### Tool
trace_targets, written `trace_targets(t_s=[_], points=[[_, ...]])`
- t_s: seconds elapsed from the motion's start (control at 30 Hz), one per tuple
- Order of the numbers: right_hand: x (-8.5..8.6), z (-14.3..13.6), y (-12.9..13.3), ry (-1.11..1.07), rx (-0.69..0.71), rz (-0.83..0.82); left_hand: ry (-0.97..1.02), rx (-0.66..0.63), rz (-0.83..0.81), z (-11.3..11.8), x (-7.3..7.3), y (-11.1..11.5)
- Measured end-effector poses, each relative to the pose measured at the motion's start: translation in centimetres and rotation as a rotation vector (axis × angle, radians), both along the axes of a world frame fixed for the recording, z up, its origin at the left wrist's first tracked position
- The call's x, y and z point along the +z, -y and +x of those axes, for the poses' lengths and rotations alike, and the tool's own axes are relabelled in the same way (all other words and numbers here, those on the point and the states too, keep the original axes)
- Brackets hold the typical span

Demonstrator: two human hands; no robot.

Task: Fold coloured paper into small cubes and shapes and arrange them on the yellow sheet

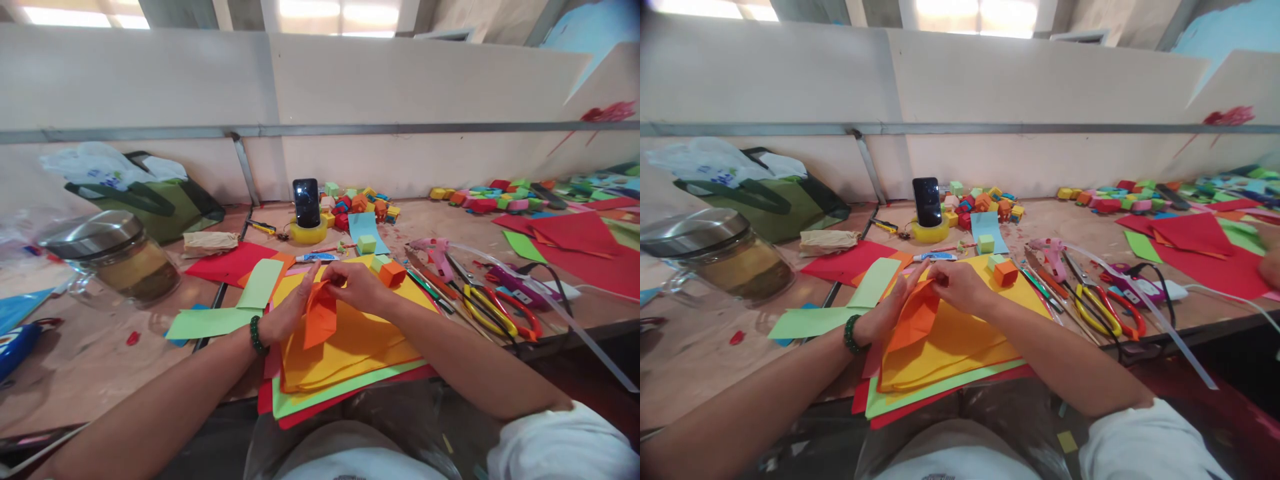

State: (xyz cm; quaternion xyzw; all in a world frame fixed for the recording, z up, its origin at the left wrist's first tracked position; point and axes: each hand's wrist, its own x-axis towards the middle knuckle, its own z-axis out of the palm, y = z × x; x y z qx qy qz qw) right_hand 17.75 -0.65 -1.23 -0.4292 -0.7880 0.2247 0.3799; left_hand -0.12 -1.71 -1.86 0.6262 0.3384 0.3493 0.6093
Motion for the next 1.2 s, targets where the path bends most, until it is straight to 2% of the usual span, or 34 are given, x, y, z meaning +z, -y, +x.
trace_targets(t_s=[0.07, 0.13, 0.27, 0.37, 0.47, 0.57, 0.8, 0.9, 1.0, 1.1, 1.2], points=[[0.2, -0.1, 0.2, 0.002, -0.039, 0.048, 0.014, 0.018, -0.018, 0.1, 0.0, 0.0], [0.2, -0.2, 0.5, 0.011, -0.035, 0.065, 0.061, -0.01, -0.104, 0.3, 0.0, 0.0], [0.1, -0.3, 0.6, 0.03, 0.018, 0.04, 0.161, -0.093, -0.266, 0.7, 0.1, 0.0], [-0.1, -0.5, 0.6, -0.018, -0.01, 0.011, 0.2, -0.104, -0.303, 0.7, 0.3, 0.0], [-0.2, -0.4, 0.3, -0.149, -0.02, -0.072, 0.229, -0.113, -0.259, 0.4, 0.6, -0.1], [-0.2, -0.1, -0.2, -0.249, -0.087, -0.117, 0.214, -0.127, -0.2, 0.2, 0.7, -0.2], [-0.2, 0.1, -1.0, -0.19, -0.167, -0.137, 0.067, -0.096, -0.041, -0.1, 0.2, -0.4], [-0.3, 0.2, -1.4, -0.345, -0.135, -0.179, 0.116, -0.108, 0.018, -0.4, 0.0, -0.5], [-0.3, 0.3, -1.8, -0.511, -0.089, -0.306, 0.162, -0.149, 0.09, -0.5, -0.1, -0.7], [-0.1, 0.3, -1.8, -0.593, -0.092, -0.434, 0.046, -0.141, 0.16, -0.2, 0.4, -0.7], [0.1, 0.0, -1.5, -0.637, -0.072, -0.466, -0.107, -0.069, 0.193, 0.3, 1.1, -0.5]])
